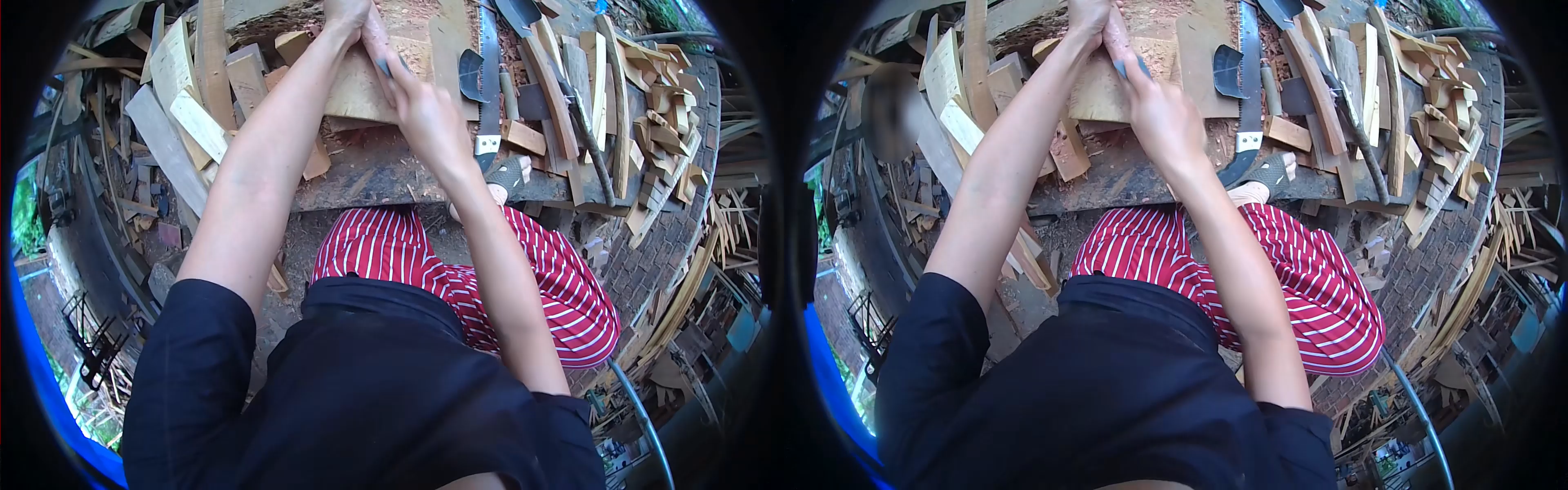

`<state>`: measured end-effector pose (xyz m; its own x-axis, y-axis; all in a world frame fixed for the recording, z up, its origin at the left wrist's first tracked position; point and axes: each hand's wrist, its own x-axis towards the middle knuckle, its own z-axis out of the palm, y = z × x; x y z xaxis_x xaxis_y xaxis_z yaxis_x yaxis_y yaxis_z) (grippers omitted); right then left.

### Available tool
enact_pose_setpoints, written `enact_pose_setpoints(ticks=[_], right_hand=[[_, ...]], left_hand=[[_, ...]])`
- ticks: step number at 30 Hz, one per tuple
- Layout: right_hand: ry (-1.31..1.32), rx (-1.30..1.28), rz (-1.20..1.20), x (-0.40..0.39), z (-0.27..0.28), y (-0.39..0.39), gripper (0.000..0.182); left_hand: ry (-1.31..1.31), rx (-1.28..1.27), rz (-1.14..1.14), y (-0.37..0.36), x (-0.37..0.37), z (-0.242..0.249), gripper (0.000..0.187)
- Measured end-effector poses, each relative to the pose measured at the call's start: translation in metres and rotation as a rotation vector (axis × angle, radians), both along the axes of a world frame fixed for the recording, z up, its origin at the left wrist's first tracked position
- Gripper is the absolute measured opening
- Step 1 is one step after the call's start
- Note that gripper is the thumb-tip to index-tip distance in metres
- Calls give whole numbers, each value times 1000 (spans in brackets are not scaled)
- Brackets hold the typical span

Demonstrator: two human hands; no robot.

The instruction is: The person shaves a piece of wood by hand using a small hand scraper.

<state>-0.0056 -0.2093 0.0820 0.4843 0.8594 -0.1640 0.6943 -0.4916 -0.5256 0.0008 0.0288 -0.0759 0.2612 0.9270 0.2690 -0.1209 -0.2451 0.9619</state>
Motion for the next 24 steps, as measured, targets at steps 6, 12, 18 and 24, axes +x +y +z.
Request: enact_pose_setpoints(ticks=[6,12,18,24], right_hand=[[87,-72,10,1,12,-33,40],[111,-45,24,7,12,-36,38],[291,182,-82,4,-8,-22,38],[205,81,49,24,-8,-14,39]], left_hand=[[23,-46,-27,1,-1,11,23],[45,29,-44,3,-3,9,18],[95,109,14,7,2,13,14],[83,51,-23,4,1,10,17]])
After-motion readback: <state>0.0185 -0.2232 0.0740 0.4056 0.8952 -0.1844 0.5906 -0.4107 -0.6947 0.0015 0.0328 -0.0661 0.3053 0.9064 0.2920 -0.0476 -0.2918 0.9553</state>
